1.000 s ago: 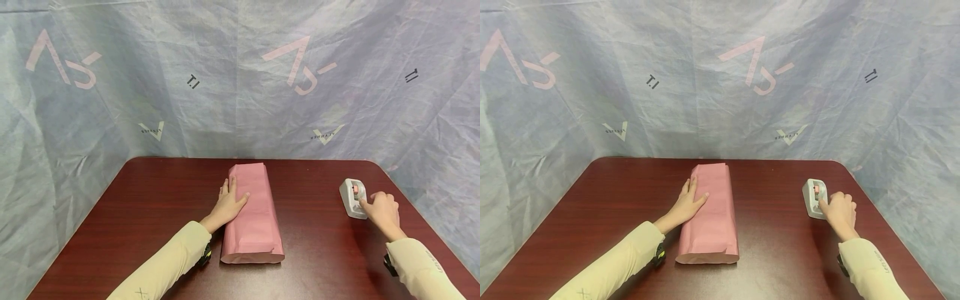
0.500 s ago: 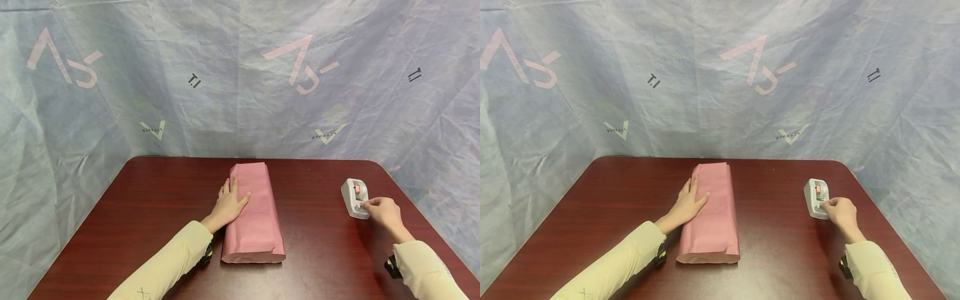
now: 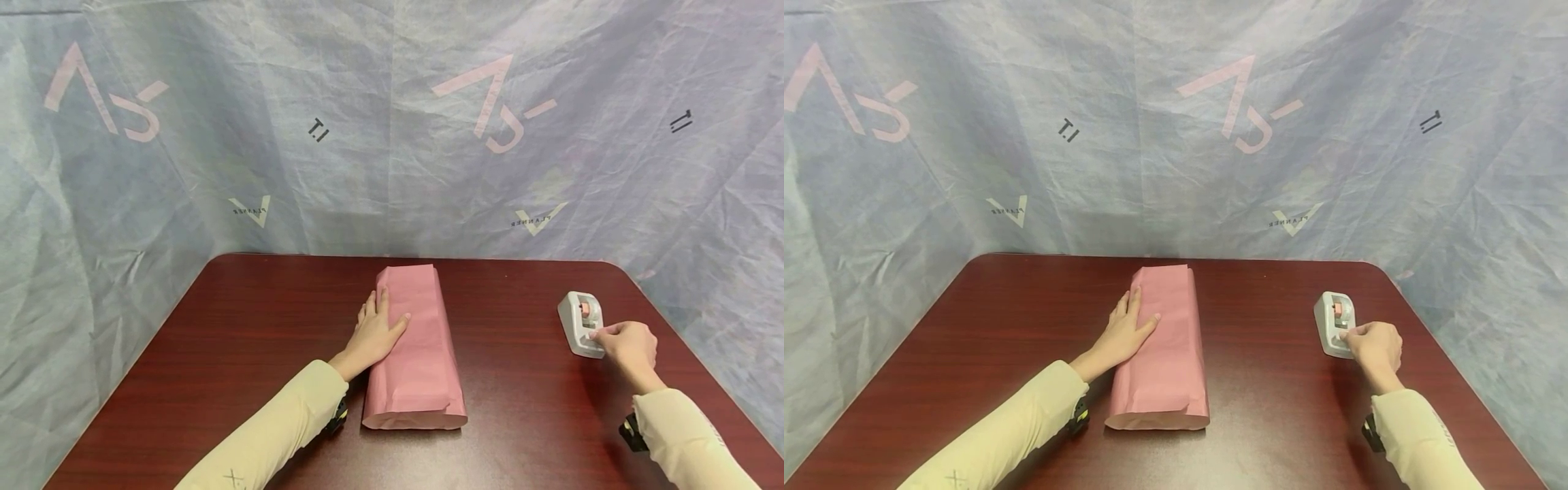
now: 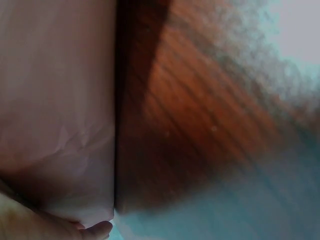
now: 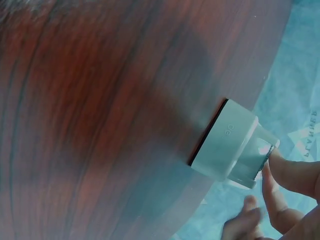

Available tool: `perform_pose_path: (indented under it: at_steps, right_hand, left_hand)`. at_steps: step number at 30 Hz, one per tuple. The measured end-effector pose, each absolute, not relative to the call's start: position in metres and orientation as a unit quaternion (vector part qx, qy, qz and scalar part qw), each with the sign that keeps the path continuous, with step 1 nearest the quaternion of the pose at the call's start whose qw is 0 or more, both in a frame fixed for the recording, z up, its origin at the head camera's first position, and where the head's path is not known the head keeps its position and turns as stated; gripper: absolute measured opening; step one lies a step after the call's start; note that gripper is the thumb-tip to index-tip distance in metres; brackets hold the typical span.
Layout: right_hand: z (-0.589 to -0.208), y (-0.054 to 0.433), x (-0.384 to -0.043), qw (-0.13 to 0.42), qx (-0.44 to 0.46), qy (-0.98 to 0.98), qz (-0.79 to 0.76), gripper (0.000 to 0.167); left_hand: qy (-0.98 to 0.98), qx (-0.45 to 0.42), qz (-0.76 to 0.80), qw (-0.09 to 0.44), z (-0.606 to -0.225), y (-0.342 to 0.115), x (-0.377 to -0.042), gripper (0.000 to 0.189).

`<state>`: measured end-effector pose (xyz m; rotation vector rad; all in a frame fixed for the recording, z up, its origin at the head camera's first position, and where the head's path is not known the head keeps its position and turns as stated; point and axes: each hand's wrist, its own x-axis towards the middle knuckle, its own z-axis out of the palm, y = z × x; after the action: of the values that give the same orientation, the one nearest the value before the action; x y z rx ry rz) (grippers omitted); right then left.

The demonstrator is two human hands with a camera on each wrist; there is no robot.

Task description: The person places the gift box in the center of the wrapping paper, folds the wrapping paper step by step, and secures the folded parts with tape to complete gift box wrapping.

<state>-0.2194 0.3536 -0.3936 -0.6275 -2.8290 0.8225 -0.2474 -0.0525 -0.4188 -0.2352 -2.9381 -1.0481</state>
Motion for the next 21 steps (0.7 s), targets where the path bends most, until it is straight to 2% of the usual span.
perform_pose_path:
  at_steps: [4, 11, 16, 21]
  right_hand:
    - [-0.3953, 0.3505, -0.2181, 0.075, -0.197, -0.932, 0.293, 0.031]
    - [-0.3950, 0.3489, -0.2136, 0.021, -0.217, -0.915, 0.339, 0.042]
    - [-0.3934, 0.3493, -0.2133, 0.004, -0.248, -0.903, 0.350, 0.042]
    - [-0.3896, 0.3507, -0.2109, -0.025, -0.230, -0.889, 0.396, 0.046]
  left_hand:
    - [-0.939, -0.076, -0.335, 0.011, -0.4193, -0.0526, -0.2475, 0.076]
    - [-0.940, -0.073, -0.333, 0.011, -0.4190, -0.0513, -0.2479, 0.076]
    - [-0.940, -0.074, -0.332, 0.011, -0.4204, -0.0498, -0.2484, 0.076]
    - [-0.939, -0.078, -0.336, 0.011, -0.4208, -0.0501, -0.2493, 0.077]
